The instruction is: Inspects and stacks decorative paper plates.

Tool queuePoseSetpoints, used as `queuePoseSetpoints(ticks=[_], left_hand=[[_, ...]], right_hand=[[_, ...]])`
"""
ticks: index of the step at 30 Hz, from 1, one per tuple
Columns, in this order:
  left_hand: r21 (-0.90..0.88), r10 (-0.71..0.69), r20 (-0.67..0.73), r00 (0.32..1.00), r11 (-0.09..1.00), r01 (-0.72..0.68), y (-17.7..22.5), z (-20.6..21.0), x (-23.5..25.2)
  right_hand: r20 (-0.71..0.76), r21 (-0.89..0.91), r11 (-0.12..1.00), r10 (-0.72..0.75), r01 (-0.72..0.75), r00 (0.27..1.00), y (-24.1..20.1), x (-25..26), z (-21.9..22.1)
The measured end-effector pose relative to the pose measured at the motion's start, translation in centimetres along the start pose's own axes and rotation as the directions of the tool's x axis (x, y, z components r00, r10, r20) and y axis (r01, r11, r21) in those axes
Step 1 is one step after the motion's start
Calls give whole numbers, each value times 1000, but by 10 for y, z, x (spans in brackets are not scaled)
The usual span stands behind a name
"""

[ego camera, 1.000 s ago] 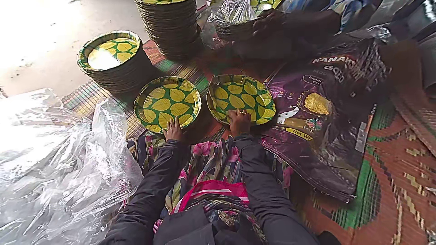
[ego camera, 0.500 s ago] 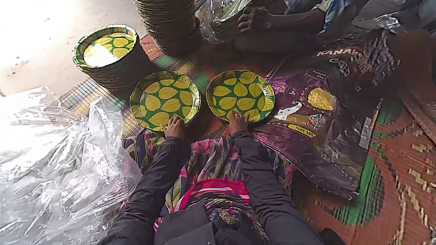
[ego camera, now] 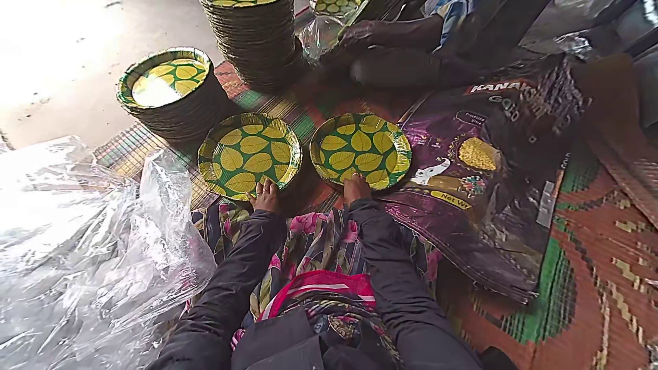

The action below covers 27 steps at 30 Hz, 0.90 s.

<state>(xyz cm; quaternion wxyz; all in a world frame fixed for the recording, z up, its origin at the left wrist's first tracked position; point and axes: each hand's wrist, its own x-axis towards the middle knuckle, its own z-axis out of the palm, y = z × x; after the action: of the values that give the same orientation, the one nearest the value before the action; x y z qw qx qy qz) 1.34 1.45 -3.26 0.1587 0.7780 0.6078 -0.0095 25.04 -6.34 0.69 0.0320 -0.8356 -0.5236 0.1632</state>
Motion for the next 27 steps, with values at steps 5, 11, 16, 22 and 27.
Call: queuePoseSetpoints(ticks=[5,11,16,22,27], left_hand=[[2,11,-15,1000,1000,-11,-2,3,2],[11,23,-23,999,1000,-23,-6,9,9],[-52,1,-142,990,999,-9,-6,10,4],[224,356,-860,366,907,-356,13,1,-18],[262,456,-743,490,872,-414,11,-2,-24]], right_hand=[[-481,37,996,-58,87,875,-9,-9,-1],[-478,74,991,-66,115,876,-7,-13,-4],[-156,26,999,-29,34,987,0,-3,-10],[-712,-126,809,-476,574,516,-2,-10,7],[-639,-102,864,-437,493,633,-14,-5,19]])
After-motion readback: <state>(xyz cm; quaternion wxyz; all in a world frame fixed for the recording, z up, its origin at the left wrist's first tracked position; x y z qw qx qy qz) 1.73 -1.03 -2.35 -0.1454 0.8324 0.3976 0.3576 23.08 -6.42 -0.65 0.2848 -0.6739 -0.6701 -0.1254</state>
